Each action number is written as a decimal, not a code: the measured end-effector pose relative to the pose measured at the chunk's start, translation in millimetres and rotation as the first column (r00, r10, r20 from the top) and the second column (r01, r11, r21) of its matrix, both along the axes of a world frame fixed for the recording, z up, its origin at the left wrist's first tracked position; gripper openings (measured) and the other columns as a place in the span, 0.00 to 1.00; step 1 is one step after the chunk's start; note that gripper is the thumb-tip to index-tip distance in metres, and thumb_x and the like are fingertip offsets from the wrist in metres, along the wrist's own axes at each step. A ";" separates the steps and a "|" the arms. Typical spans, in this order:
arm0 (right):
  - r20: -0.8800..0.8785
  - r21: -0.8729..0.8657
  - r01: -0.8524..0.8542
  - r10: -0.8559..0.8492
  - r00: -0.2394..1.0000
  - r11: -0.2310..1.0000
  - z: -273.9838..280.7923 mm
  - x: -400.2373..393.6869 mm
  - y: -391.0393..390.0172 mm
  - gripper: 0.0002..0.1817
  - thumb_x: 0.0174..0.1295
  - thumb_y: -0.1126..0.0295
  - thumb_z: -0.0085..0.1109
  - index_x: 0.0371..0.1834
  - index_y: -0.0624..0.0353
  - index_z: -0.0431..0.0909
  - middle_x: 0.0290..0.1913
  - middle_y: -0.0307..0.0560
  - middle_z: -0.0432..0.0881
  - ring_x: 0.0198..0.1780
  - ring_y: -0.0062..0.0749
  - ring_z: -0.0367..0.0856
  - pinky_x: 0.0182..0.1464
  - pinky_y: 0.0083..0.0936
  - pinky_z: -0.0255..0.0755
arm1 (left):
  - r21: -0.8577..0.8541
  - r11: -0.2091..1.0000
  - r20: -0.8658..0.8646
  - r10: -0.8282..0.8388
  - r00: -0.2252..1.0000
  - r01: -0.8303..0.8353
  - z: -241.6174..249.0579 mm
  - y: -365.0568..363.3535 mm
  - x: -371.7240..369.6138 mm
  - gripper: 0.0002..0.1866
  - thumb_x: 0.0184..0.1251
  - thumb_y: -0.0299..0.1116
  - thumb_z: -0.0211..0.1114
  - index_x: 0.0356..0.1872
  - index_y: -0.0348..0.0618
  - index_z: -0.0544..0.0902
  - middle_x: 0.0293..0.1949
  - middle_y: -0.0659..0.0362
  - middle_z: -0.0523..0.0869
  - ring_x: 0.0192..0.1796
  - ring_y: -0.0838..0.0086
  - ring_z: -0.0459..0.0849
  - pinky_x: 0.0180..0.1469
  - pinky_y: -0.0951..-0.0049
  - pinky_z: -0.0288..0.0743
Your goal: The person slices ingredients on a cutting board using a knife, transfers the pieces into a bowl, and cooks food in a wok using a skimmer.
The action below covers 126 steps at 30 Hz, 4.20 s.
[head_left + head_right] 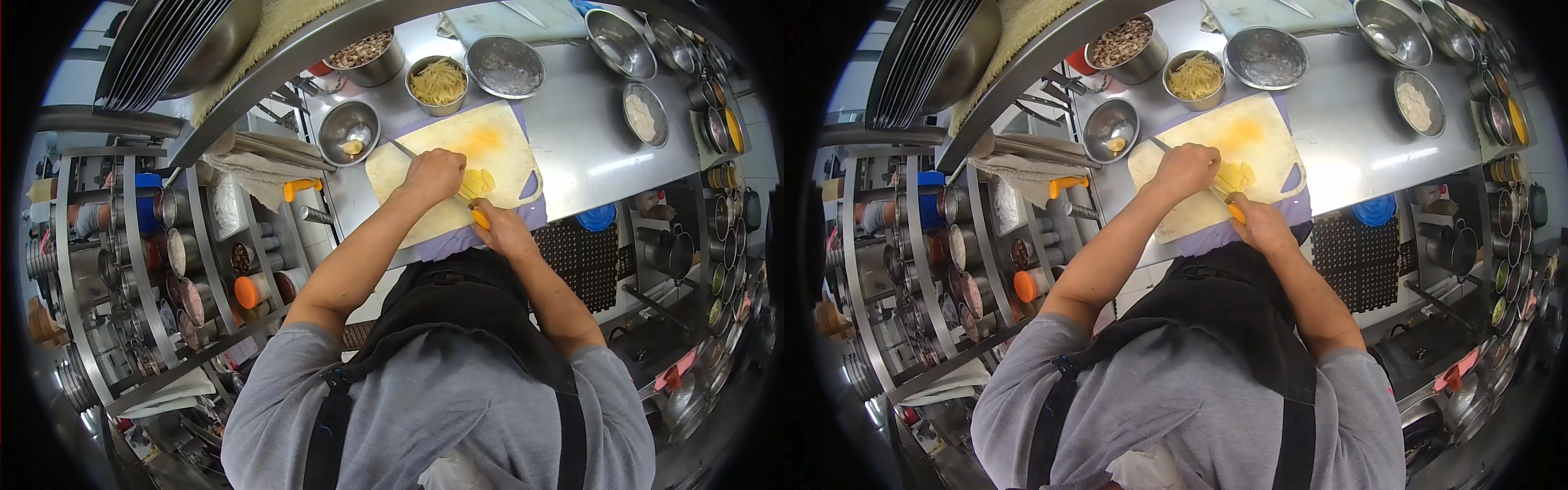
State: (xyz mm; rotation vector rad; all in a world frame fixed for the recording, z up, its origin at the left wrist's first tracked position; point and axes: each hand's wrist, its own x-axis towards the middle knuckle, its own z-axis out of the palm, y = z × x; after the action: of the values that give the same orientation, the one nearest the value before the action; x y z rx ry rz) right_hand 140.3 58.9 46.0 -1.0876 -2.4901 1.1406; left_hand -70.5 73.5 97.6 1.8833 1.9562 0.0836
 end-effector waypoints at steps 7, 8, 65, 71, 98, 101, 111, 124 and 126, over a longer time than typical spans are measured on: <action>-0.004 -0.188 0.075 -0.077 0.997 0.979 4.3 1.4 7.8 0.34 0.54 0.70 0.65 0.69 0.50 0.72 0.41 0.65 0.85 0.45 0.64 0.84 0.49 0.49 0.77 | 0.140 0.980 0.283 0.100 0.954 -0.144 13.0 -36.1 -9.7 0.08 0.63 0.34 0.63 0.34 0.45 0.88 0.35 0.50 0.90 0.40 0.52 0.88 0.44 0.54 0.82; -0.005 -0.189 0.076 -0.078 0.997 0.979 2.6 2.1 8.7 0.34 0.54 0.70 0.65 0.69 0.50 0.72 0.41 0.65 0.85 0.45 0.64 0.84 0.49 0.49 0.77 | 0.138 0.980 0.282 0.099 0.954 -0.143 13.8 -42.3 -9.5 0.08 0.63 0.34 0.63 0.34 0.45 0.88 0.35 0.50 0.90 0.40 0.52 0.88 0.44 0.54 0.82; 0.161 -0.286 0.494 -0.467 0.870 0.821 12.5 101.0 -54.5 0.23 0.58 0.64 0.66 0.57 0.58 0.80 0.38 0.67 0.85 0.43 0.62 0.85 0.46 0.46 0.78 | 0.240 0.959 0.370 0.051 0.928 -0.148 -34.5 12.0 11.1 0.06 0.59 0.32 0.67 0.31 0.40 0.83 0.29 0.49 0.87 0.37 0.54 0.87 0.43 0.57 0.81; 0.143 -0.189 0.457 -0.436 0.888 0.869 17.9 99.8 -50.9 0.23 0.58 0.64 0.66 0.57 0.58 0.80 0.39 0.67 0.85 0.44 0.64 0.84 0.47 0.47 0.77 | 0.494 0.869 0.220 -0.131 0.967 0.005 -71.8 -37.8 12.3 0.06 0.60 0.29 0.67 0.35 0.39 0.81 0.34 0.49 0.83 0.41 0.52 0.82 0.46 0.55 0.78; 0.172 0.010 0.317 -0.314 0.934 0.948 27.9 108.8 -34.7 0.22 0.59 0.62 0.67 0.57 0.56 0.82 0.41 0.62 0.86 0.44 0.59 0.85 0.49 0.47 0.79 | 0.661 0.739 0.062 -0.228 0.972 0.131 -105.4 -39.0 40.9 0.18 0.67 0.33 0.64 0.56 0.40 0.81 0.58 0.48 0.80 0.66 0.50 0.74 0.69 0.44 0.65; 0.075 0.159 0.205 -0.218 0.973 0.966 4.4 108.7 -8.9 0.24 0.58 0.59 0.67 0.58 0.50 0.80 0.41 0.54 0.88 0.44 0.52 0.86 0.47 0.44 0.81 | 0.715 0.676 0.060 -0.313 0.948 0.178 -117.6 -37.6 40.5 0.16 0.66 0.28 0.60 0.53 0.35 0.82 0.55 0.45 0.81 0.63 0.47 0.75 0.66 0.45 0.66; -0.115 0.448 0.273 -0.248 0.962 0.852 -24.1 44.0 46.8 0.10 0.60 0.70 0.55 0.43 0.55 0.82 0.45 0.49 0.83 0.51 0.46 0.83 0.53 0.43 0.76 | 0.559 0.828 0.308 -0.257 0.916 0.044 -61.6 -80.1 14.6 0.19 0.73 0.26 0.57 0.61 0.27 0.73 0.65 0.38 0.72 0.64 0.46 0.73 0.68 0.55 0.67; 0.406 0.109 0.901 -0.808 -0.426 -0.420 -137.7 341.2 -301.8 0.28 0.57 0.58 0.68 0.56 0.64 0.79 0.52 0.67 0.83 0.57 0.59 0.81 0.62 0.45 0.75 | 0.390 0.915 0.554 -0.323 0.767 0.103 -46.7 -27.8 111.3 0.11 0.76 0.27 0.58 0.49 0.28 0.81 0.37 0.52 0.86 0.39 0.68 0.84 0.46 0.70 0.78; 0.383 0.113 0.836 -0.753 -0.536 -0.537 -136.3 372.9 -316.6 0.28 0.58 0.57 0.68 0.56 0.67 0.79 0.53 0.67 0.82 0.58 0.59 0.81 0.61 0.46 0.75 | 0.421 0.893 0.527 -0.386 0.757 0.162 -57.2 -27.8 131.5 0.11 0.74 0.27 0.60 0.49 0.30 0.82 0.37 0.51 0.87 0.39 0.67 0.85 0.44 0.69 0.79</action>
State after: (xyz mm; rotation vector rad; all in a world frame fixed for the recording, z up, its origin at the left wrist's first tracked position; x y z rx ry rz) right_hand 513.3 -257.7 -90.3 -2.6916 -0.0741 0.4545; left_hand 61.0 45.7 40.3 2.0082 1.2613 0.8887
